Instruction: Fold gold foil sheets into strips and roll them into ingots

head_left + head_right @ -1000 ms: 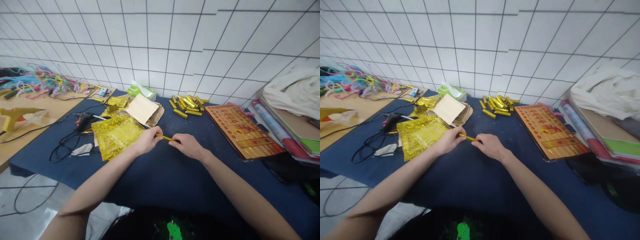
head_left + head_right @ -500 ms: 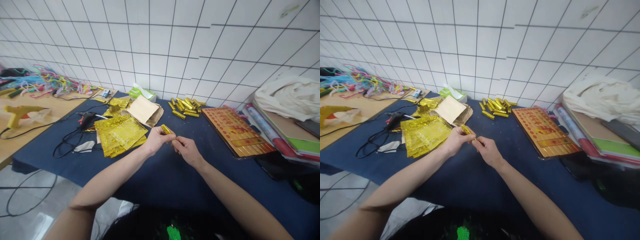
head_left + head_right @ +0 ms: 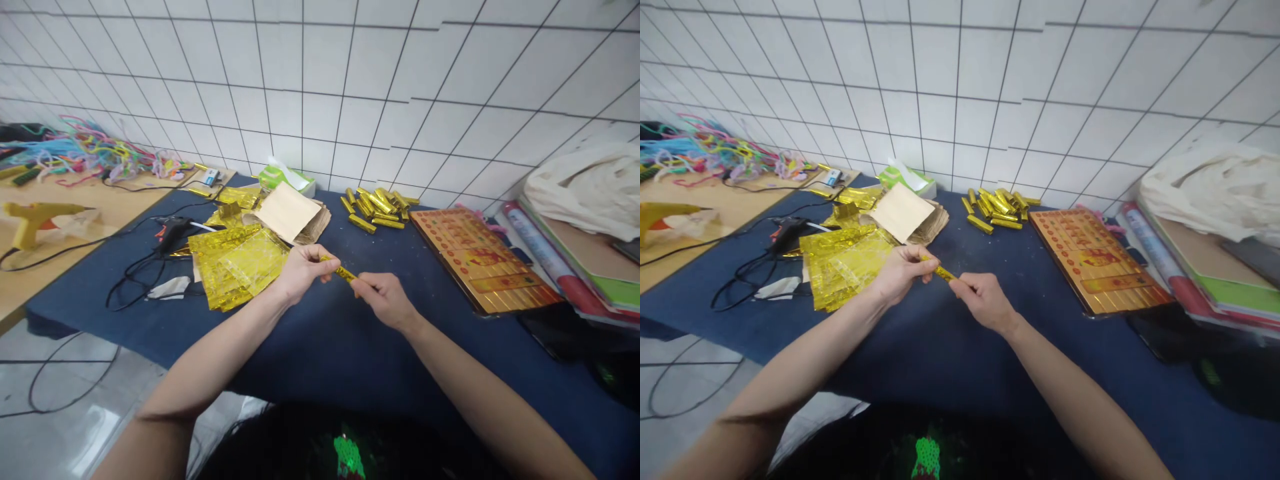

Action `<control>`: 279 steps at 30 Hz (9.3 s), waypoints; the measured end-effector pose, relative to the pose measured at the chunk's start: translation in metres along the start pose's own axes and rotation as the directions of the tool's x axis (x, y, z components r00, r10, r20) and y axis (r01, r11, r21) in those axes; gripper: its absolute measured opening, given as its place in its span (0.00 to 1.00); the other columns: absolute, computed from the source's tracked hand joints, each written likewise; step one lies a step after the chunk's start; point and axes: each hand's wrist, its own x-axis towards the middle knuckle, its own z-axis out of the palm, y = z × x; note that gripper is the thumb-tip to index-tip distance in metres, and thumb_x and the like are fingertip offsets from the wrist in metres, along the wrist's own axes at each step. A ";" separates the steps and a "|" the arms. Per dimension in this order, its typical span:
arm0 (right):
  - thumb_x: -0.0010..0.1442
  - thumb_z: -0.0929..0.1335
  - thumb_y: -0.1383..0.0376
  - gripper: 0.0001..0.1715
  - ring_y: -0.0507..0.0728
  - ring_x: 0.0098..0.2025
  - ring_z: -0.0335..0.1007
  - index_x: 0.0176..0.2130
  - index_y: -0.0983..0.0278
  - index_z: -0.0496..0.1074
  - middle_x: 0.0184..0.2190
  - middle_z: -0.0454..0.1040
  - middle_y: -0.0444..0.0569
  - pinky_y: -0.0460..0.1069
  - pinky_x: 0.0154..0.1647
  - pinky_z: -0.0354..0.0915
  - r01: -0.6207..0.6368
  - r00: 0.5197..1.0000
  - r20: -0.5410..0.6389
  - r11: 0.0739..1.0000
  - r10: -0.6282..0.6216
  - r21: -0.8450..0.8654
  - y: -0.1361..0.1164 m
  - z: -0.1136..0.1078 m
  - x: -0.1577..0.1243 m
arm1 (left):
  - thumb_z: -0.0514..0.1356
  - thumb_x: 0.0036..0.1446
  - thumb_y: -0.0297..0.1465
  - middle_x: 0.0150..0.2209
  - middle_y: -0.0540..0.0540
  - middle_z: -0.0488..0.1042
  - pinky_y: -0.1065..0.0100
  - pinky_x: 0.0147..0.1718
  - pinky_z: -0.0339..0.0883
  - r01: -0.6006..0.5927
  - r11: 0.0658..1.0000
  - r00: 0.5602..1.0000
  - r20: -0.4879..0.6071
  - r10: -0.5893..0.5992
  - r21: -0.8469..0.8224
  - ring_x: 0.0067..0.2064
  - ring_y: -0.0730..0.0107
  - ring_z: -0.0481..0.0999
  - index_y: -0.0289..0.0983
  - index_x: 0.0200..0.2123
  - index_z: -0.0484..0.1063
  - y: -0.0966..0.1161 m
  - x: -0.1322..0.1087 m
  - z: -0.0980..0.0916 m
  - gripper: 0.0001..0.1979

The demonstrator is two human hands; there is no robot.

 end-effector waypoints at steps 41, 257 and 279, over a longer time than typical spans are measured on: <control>0.60 0.58 0.54 0.25 0.47 0.20 0.46 0.17 0.63 0.54 0.15 0.49 0.38 0.46 0.22 0.46 -0.122 0.991 0.068 0.992 0.119 0.037 0.011 0.000 0.009 | 0.48 0.58 0.38 0.20 0.55 0.57 0.75 0.22 0.53 -0.196 0.748 0.904 0.413 -0.113 0.634 0.23 0.78 0.56 0.35 0.25 0.62 -0.011 -0.006 0.001 0.15; 0.62 0.57 0.59 0.19 0.49 0.21 0.59 0.26 0.64 0.67 0.18 0.65 0.42 0.45 0.26 0.52 -0.046 0.984 0.149 0.954 0.093 -0.295 0.021 0.005 0.010 | 0.55 0.52 0.35 0.16 0.55 0.62 0.76 0.17 0.51 -0.142 0.802 0.990 0.104 0.100 0.581 0.17 0.81 0.58 0.35 0.20 0.62 -0.026 0.008 -0.014 0.13; 0.60 0.58 0.58 0.18 0.48 0.20 0.54 0.25 0.65 0.65 0.16 0.59 0.39 0.45 0.23 0.51 -0.203 0.967 0.166 0.979 0.195 0.027 0.017 0.016 0.009 | 0.51 0.57 0.34 0.21 0.54 0.65 0.73 0.25 0.57 -0.197 0.693 0.974 0.221 0.056 0.693 0.24 0.76 0.64 0.36 0.30 0.65 -0.026 -0.001 -0.004 0.08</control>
